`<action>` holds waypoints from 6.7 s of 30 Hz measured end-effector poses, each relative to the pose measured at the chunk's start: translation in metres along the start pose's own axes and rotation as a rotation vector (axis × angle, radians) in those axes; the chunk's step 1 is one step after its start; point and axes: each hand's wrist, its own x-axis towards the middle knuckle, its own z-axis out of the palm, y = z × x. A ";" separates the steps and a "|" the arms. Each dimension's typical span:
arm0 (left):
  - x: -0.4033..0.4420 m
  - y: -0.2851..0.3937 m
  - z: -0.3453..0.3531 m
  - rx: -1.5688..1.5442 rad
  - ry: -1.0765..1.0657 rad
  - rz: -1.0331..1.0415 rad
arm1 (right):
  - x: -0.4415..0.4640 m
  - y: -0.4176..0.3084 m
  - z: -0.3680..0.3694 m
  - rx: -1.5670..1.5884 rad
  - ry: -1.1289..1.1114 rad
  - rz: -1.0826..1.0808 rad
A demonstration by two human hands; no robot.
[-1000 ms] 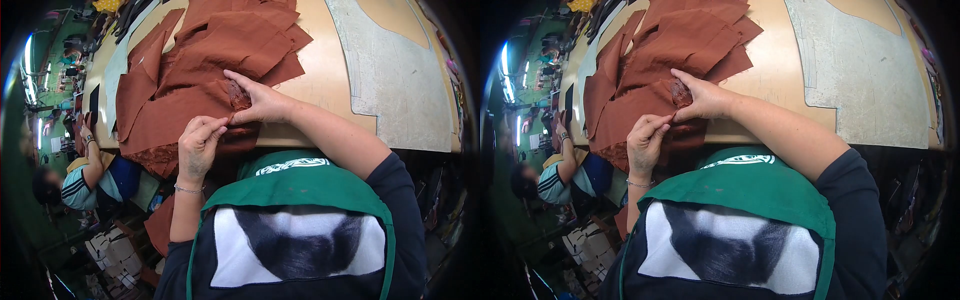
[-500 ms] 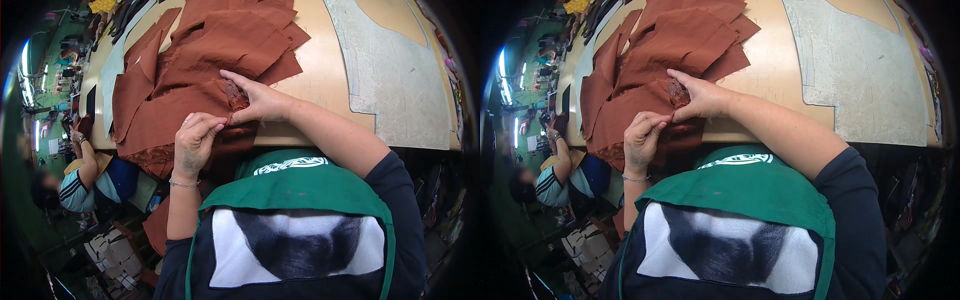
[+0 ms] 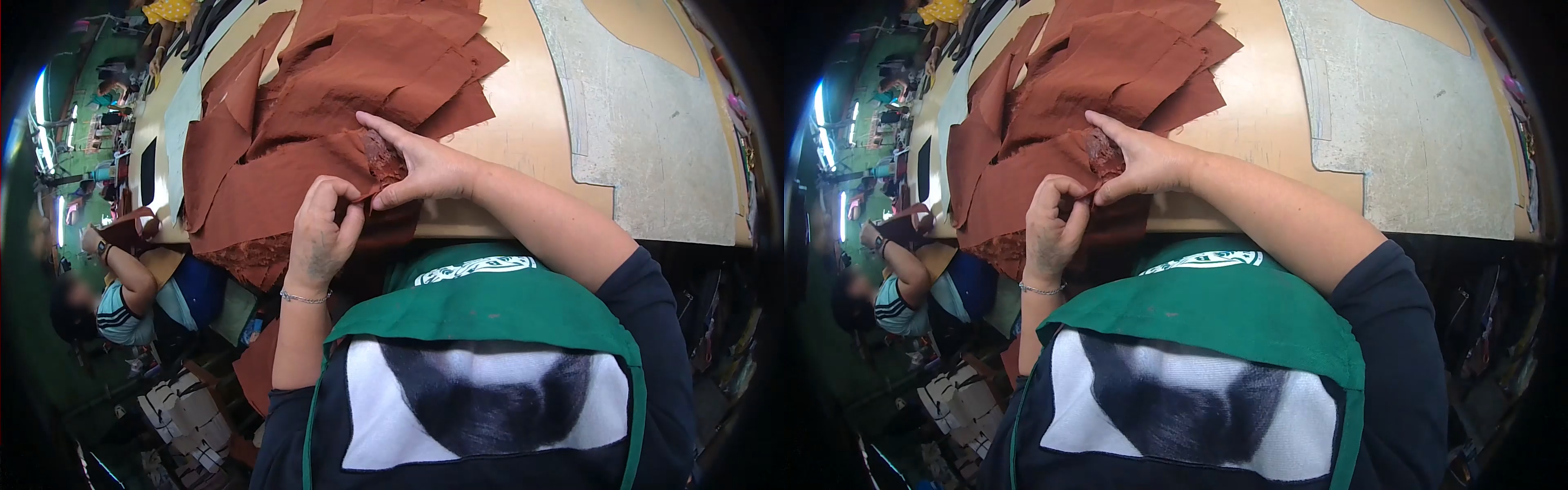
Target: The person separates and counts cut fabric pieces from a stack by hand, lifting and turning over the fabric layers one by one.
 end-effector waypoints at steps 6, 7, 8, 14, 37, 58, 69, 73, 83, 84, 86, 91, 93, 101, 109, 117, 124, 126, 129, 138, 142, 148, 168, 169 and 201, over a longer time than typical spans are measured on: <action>-0.002 0.003 0.008 -0.071 0.037 -0.092 | -0.001 -0.001 0.005 -0.065 0.064 -0.009; -0.002 0.005 0.010 -0.104 0.058 -0.160 | 0.000 0.001 0.006 -0.072 0.067 -0.019; -0.001 0.004 0.010 -0.032 0.041 -0.082 | 0.000 0.002 0.007 -0.080 0.070 -0.028; 0.005 -0.007 0.004 0.171 0.169 0.125 | -0.001 -0.003 0.011 -0.158 0.049 0.117; 0.191 -0.200 -0.505 1.021 0.899 -0.265 | 0.003 -0.008 0.017 -0.253 0.094 0.106; 0.000 0.035 -0.003 0.004 0.076 0.129 | 0.004 0.005 0.000 0.212 -0.010 0.137; -0.010 0.023 0.020 0.130 0.114 -0.083 | 0.000 -0.004 0.000 0.274 -0.005 0.194; -0.006 0.016 0.023 0.170 0.128 -0.148 | -0.003 -0.010 -0.003 0.227 -0.035 0.254; -0.002 0.020 0.020 0.005 0.112 -0.267 | -0.003 -0.014 0.002 0.283 0.000 0.158; -0.002 0.020 0.020 -0.007 0.109 -0.274 | -0.003 -0.013 0.001 0.280 -0.004 0.166; -0.002 0.022 0.020 -0.022 0.107 -0.280 | -0.003 -0.012 0.000 0.266 -0.007 0.189; -0.002 0.024 0.018 -0.040 0.107 -0.264 | -0.002 -0.008 0.000 0.271 0.001 0.145; -0.002 0.023 0.017 -0.066 0.092 -0.264 | -0.003 -0.010 0.002 0.314 0.011 0.148; -0.003 0.011 0.008 -0.051 0.014 -0.290 | -0.001 -0.007 -0.001 0.303 -0.019 0.209; 0.001 0.015 0.009 -0.024 0.009 -0.166 | -0.002 0.000 0.003 -0.155 0.063 0.040; 0.009 0.008 -0.020 0.244 0.122 0.092 | -0.003 -0.007 0.010 -0.155 0.073 0.165; 0.029 -0.015 -0.046 0.200 0.227 0.173 | 0.002 0.001 0.013 -0.111 0.082 0.142; 0.035 -0.025 -0.058 0.374 0.321 0.224 | 0.002 0.000 0.011 -0.185 0.084 0.133; 0.039 -0.049 -0.121 0.539 0.634 0.080 | 0.003 -0.001 0.010 -0.271 0.100 0.128; 0.102 -0.236 -0.468 1.303 0.688 -0.112 | 0.003 -0.001 0.011 -0.204 0.110 0.147; 0.155 -0.282 -0.525 0.962 0.760 -0.656 | 0.003 -0.004 0.009 -0.164 0.116 0.170; 0.193 -0.316 -0.465 0.384 0.993 -0.761 | 0.002 0.002 0.009 -0.139 0.129 0.103; -0.003 -0.168 -0.149 0.692 0.306 -0.399 | 0.002 0.002 0.010 0.102 0.098 0.202; -0.002 -0.176 -0.149 0.670 0.340 -0.374 | 0.002 -0.001 0.011 0.123 0.101 0.212; -0.001 0.015 0.007 0.043 0.046 -0.004 | 0.006 0.001 -0.001 0.465 -0.013 0.284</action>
